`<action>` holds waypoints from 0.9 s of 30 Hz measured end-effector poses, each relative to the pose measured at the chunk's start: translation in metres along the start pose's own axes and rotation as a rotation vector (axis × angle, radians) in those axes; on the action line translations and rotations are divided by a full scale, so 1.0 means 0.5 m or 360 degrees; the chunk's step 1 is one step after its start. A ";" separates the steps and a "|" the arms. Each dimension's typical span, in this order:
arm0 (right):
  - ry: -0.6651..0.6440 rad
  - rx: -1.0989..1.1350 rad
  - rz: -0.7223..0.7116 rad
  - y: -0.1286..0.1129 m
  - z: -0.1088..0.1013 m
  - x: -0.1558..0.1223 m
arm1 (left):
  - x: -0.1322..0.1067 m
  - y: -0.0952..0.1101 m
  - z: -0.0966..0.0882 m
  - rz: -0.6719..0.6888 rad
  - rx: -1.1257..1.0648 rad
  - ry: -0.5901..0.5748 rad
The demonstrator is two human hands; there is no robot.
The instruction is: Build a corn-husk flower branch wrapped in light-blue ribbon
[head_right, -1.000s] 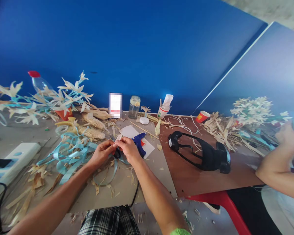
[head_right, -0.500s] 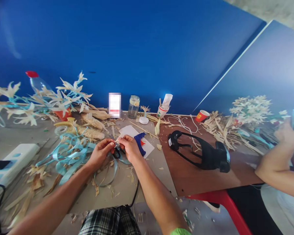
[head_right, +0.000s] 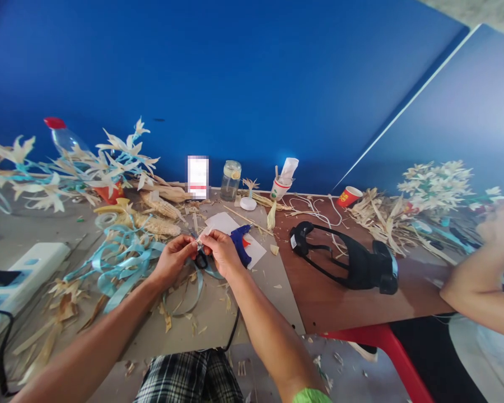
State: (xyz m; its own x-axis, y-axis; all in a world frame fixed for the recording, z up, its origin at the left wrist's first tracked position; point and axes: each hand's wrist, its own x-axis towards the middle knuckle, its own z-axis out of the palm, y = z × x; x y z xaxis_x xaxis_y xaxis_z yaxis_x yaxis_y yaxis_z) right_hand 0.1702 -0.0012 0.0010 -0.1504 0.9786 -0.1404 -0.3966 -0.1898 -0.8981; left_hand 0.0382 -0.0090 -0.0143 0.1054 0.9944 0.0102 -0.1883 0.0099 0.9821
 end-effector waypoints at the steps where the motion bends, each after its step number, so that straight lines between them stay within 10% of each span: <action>1: -0.0002 -0.0007 0.0002 0.001 0.000 0.000 | 0.000 -0.001 0.000 0.0000 -0.0002 -0.0003; 27: 0.0072 -0.0041 -0.0111 -0.006 -0.003 0.002 | 0.000 -0.005 -0.002 -0.0006 -0.0057 -0.0020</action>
State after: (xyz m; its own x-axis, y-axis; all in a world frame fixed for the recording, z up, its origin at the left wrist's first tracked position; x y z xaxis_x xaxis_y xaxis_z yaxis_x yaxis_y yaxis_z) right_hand 0.1725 0.0004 0.0031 -0.0821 0.9920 -0.0954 -0.3812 -0.1197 -0.9167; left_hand 0.0377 -0.0088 -0.0167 0.1186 0.9929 0.0093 -0.2229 0.0175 0.9747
